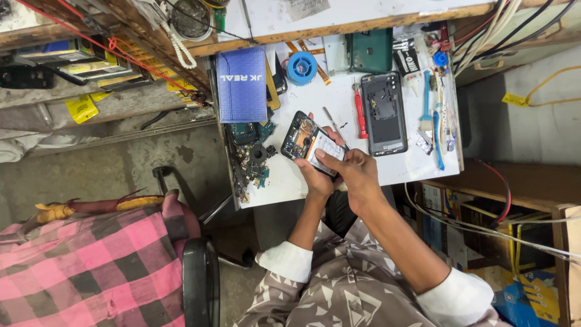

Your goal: The person holds a disassembled smartphone in one hand and works on its internal components with a small metal tool, prying and scraping around the battery and frame. They briefly reach up to a shelf, then apply liquid from a plastic bottle onto the phone and continue working the tool around its edges.

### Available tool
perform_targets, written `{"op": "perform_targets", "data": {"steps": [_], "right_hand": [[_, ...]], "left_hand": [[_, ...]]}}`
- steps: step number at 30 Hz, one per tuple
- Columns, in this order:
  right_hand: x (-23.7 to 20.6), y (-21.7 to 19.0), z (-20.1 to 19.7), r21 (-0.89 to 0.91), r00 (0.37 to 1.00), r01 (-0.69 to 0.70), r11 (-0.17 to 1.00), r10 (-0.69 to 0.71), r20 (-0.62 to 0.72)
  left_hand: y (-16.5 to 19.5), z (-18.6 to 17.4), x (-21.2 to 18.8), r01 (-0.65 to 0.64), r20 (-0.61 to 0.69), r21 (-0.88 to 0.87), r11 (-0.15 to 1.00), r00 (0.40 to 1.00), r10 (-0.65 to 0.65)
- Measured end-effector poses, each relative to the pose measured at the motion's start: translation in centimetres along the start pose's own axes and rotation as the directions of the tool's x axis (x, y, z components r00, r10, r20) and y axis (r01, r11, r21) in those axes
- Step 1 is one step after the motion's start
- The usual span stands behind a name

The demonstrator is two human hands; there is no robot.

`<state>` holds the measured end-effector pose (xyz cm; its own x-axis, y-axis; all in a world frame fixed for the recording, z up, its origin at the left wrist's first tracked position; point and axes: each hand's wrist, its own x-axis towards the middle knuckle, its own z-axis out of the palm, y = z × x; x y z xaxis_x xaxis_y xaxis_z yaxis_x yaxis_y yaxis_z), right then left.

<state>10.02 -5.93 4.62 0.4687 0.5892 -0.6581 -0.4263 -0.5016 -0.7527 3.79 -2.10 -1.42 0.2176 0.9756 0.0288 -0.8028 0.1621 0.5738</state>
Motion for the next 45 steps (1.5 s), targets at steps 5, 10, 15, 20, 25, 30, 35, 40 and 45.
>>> {"op": "perform_targets", "data": {"steps": [5,10,15,20,25,30,35,40,45], "right_hand": [[-0.6,-1.0,-1.0,-0.086,0.992,0.046,0.995,-0.036,0.119],[-1.8,-2.7,-1.8,0.121,0.974,-0.110,0.986,0.083,0.212],[-2.1,-3.9,-1.6,0.169,0.961,-0.233,0.958,0.201,0.189],[-1.3,-3.3,-1.6,0.209,0.953,-0.287,0.935,0.255,0.166],[0.1,-1.0,-1.5,0.278,0.970,-0.243,0.929,0.228,0.083],[0.8,0.4,-1.7,0.331,0.986,-0.159,0.930,0.130,0.108],[0.2,0.6,-1.9,0.279,0.990,-0.099,0.955,0.067,0.122],[0.1,-1.2,-3.6,0.113,0.965,-0.065,0.991,0.033,0.259],[-1.2,-2.1,-3.2,-0.124,0.923,0.302,0.945,-0.258,0.285]], "left_hand": [[0.3,-0.5,-0.1,-0.006,-0.054,-0.072,0.997,0.999,0.002],[0.3,-1.0,0.1,-0.008,-0.079,-0.158,0.987,0.997,-0.004],[0.1,-1.0,0.3,-0.024,-0.058,-0.186,0.982,0.998,0.014],[0.4,-1.0,0.1,-0.013,-0.053,-0.105,0.994,0.999,0.008],[0.5,-0.5,0.3,0.018,-0.029,-0.111,0.994,0.999,-0.021],[1.1,-0.3,0.6,0.046,-0.028,-0.157,0.987,0.998,-0.051],[1.2,-0.3,0.6,0.050,-0.042,-0.147,0.988,0.997,-0.057],[0.9,-0.5,0.7,0.021,-0.044,-0.188,0.982,0.999,-0.030],[1.1,-1.2,0.8,0.086,-0.035,-0.378,0.922,0.994,-0.107]]}}
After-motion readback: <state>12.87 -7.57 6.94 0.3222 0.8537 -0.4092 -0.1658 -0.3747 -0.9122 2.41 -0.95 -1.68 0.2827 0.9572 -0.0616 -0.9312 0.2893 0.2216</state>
